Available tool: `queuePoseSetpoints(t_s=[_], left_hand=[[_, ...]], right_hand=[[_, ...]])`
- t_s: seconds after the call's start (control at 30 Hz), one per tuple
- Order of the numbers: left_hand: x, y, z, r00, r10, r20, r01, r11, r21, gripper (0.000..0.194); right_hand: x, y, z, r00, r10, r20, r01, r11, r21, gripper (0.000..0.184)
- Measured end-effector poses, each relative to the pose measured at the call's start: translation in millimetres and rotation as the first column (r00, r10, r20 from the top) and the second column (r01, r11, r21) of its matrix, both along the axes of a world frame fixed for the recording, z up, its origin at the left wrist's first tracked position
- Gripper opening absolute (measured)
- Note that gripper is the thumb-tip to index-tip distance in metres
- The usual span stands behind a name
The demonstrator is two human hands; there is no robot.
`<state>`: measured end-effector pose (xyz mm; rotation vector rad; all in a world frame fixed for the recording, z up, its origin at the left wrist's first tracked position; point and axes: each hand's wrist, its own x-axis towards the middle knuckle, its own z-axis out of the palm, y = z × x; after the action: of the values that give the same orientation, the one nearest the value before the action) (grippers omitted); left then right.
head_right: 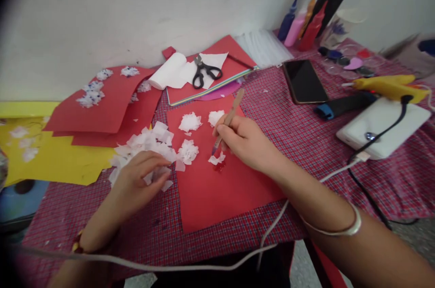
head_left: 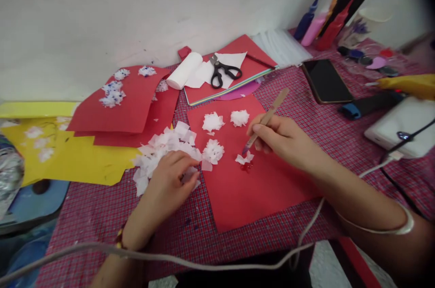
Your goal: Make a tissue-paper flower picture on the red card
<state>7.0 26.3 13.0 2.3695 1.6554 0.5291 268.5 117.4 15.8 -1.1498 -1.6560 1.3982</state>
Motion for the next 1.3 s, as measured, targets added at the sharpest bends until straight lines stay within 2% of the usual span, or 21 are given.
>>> queuePoseSetpoints(t_s=[0.07,0.17,0.23,0.3,0.37,0.43,0.47,0.5,0.53,0.6,0.67,0.7,0.73,0.8,0.97,1.3], left_hand=[[15,-5,-2.1,0.994,0.019,-0.112,-0.016,1.000,0.025,0.014],[32,-11,-7.1,0.949,0.110,-0.295,-0.082,0.991,0.105,0.027],[38,-11,-11.4,0.924,0.150,-0.352,-0.106,0.984,0.142,0.025],[39,-8,-14.9,0.926,0.155,-0.344,-0.108,0.982,0.152,0.017],[36,-6,-16.0,0.967,0.134,-0.219,-0.104,0.984,0.144,0.015],[31,-4,-13.9,0.987,0.152,0.049,-0.157,0.980,0.122,0.016],[28,-3,-11.7,0.957,0.193,0.217,-0.213,0.975,0.070,0.017],[25,-2,-9.3,0.886,0.255,0.386,-0.269,0.963,-0.017,0.017],[23,-2,-6.8,0.777,0.329,0.538,-0.307,0.942,-0.132,0.018],[22,-2,-2.9,0.505,0.466,0.727,-0.278,0.885,-0.374,0.018],[24,-2,-1.7,0.285,0.548,0.786,-0.176,0.836,-0.519,0.018],[26,-2,-2.1,0.224,0.572,0.789,-0.135,0.820,-0.557,0.019],[27,-2,-2.9,0.193,0.589,0.785,-0.105,0.807,-0.581,0.019],[31,-2,-5.0,0.185,0.603,0.776,-0.069,0.796,-0.602,0.018],[36,-4,-6.8,0.226,0.599,0.768,-0.037,0.793,-0.608,0.012],[41,-5,-5.4,0.220,0.596,0.773,-0.003,0.792,-0.610,0.007]], right_hand=[[-2,-1,0.0,1.000,0.002,0.002,-0.002,1.000,0.000,0.019],[-4,-4,-0.2,1.000,0.013,-0.001,-0.013,1.000,0.009,0.017],[-5,-6,0.4,1.000,0.026,-0.009,-0.026,0.999,0.023,0.018],[-6,-8,1.9,0.999,0.031,-0.020,-0.031,0.999,0.031,0.019],[-6,-11,4.0,0.999,0.027,-0.039,-0.025,0.999,0.031,0.018],[-7,-13,6.4,0.997,0.029,-0.077,-0.026,0.999,0.040,0.018],[-7,-15,7.5,0.994,0.040,-0.106,-0.035,0.998,0.049,0.018],[-7,-16,8.4,0.988,0.056,-0.143,-0.047,0.997,0.061,0.018],[-8,-19,9.2,0.980,0.074,-0.183,-0.062,0.996,0.071,0.018],[-10,-24,9.5,0.960,0.112,-0.255,-0.096,0.993,0.075,0.015],[-13,-30,8.3,0.941,0.146,-0.305,-0.130,0.989,0.074,0.011],[-15,-33,7.2,0.934,0.167,-0.315,-0.149,0.986,0.079,0.012],[-17,-36,5.8,0.930,0.190,-0.314,-0.168,0.981,0.095,0.012],[-20,-40,3.1,0.931,0.229,-0.285,-0.194,0.970,0.146,0.014],[-24,-42,-0.4,0.939,0.282,-0.196,-0.230,0.940,0.252,0.017],[-29,-41,-4.5,0.941,0.290,-0.173,-0.242,0.937,0.253,0.018]])
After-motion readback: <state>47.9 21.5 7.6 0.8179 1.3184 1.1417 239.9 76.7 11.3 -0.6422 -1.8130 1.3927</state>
